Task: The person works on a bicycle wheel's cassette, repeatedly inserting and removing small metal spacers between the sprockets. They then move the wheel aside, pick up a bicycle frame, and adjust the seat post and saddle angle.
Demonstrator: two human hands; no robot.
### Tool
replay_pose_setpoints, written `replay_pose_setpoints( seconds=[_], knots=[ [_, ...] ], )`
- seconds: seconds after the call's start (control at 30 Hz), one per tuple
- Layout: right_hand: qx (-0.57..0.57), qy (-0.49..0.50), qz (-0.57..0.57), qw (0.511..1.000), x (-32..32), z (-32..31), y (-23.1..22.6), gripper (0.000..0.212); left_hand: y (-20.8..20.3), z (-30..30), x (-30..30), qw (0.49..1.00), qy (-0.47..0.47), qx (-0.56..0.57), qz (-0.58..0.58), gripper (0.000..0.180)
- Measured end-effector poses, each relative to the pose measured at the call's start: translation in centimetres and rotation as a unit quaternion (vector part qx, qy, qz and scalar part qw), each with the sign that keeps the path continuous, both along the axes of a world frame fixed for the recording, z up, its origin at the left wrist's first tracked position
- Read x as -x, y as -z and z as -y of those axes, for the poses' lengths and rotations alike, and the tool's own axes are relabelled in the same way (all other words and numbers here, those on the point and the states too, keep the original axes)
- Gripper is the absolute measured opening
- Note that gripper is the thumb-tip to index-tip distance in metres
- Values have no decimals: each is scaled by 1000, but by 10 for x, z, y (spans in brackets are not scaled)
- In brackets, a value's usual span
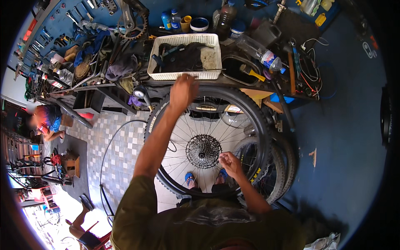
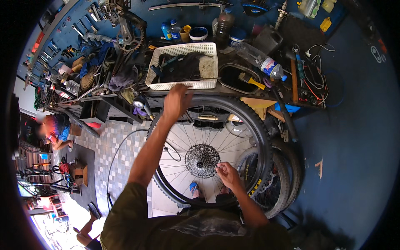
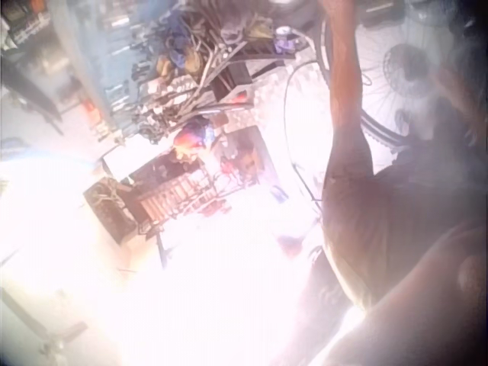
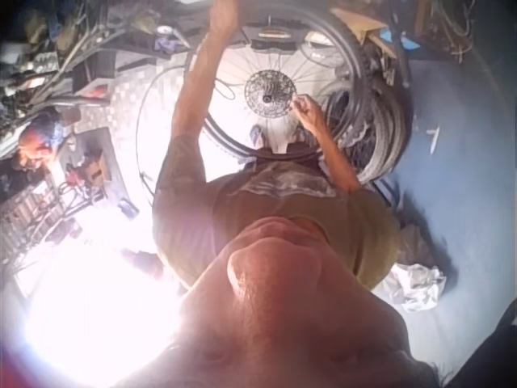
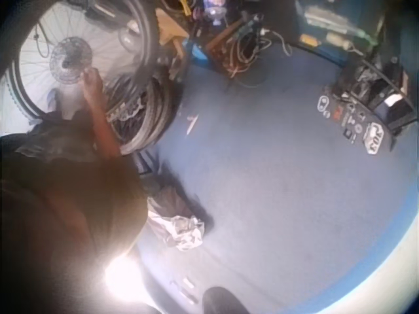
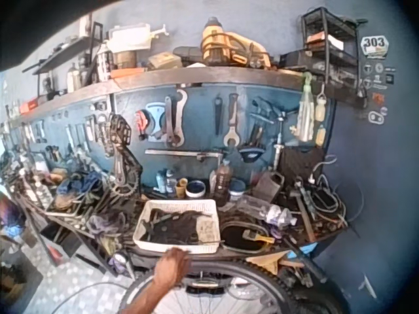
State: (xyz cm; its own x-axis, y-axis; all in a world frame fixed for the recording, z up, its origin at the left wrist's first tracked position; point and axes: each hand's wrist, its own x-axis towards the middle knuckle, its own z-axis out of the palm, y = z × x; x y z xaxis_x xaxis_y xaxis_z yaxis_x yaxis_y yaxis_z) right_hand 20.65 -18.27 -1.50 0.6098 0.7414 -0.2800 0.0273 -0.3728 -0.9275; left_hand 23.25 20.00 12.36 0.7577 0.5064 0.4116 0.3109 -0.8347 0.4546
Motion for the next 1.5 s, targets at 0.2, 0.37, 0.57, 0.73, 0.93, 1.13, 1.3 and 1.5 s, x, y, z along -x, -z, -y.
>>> replay_pose_setpoints(
  seconds=[0.2,0.37,0.57,0.73,0.93,1.13,1.3,1.5],
  knots=[
    [20,7,12,1000,-5,7,-10,18,11,-103,-128,938,-67,91,-328,25],
    [8,56,55,997,-15,34,15,22,32,-101,-166,939,-72,84,-326,33],
    [-10,22,45,999,-34,28,15,23,53,-168,-124,974,-34,85,-208,32],
    [7,9,88,996,-31,13,-7,26,6,-142,-94,979,-71,185,-39,32],
    [-3,-3,182,983,-29,-20,-80,34,-9,-46,-5,890,50,427,153,22],
    [-59,-194,303,931,-7,-64,-118,46,70,147,152,674,28,731,102,39],
    [47,-332,313,889,29,-48,-82,46,115,217,228,692,-69,717,48,40],
    [68,-257,237,934,63,-18,-65,44,140,226,222,922,-88,378,18,45]
  ],
)
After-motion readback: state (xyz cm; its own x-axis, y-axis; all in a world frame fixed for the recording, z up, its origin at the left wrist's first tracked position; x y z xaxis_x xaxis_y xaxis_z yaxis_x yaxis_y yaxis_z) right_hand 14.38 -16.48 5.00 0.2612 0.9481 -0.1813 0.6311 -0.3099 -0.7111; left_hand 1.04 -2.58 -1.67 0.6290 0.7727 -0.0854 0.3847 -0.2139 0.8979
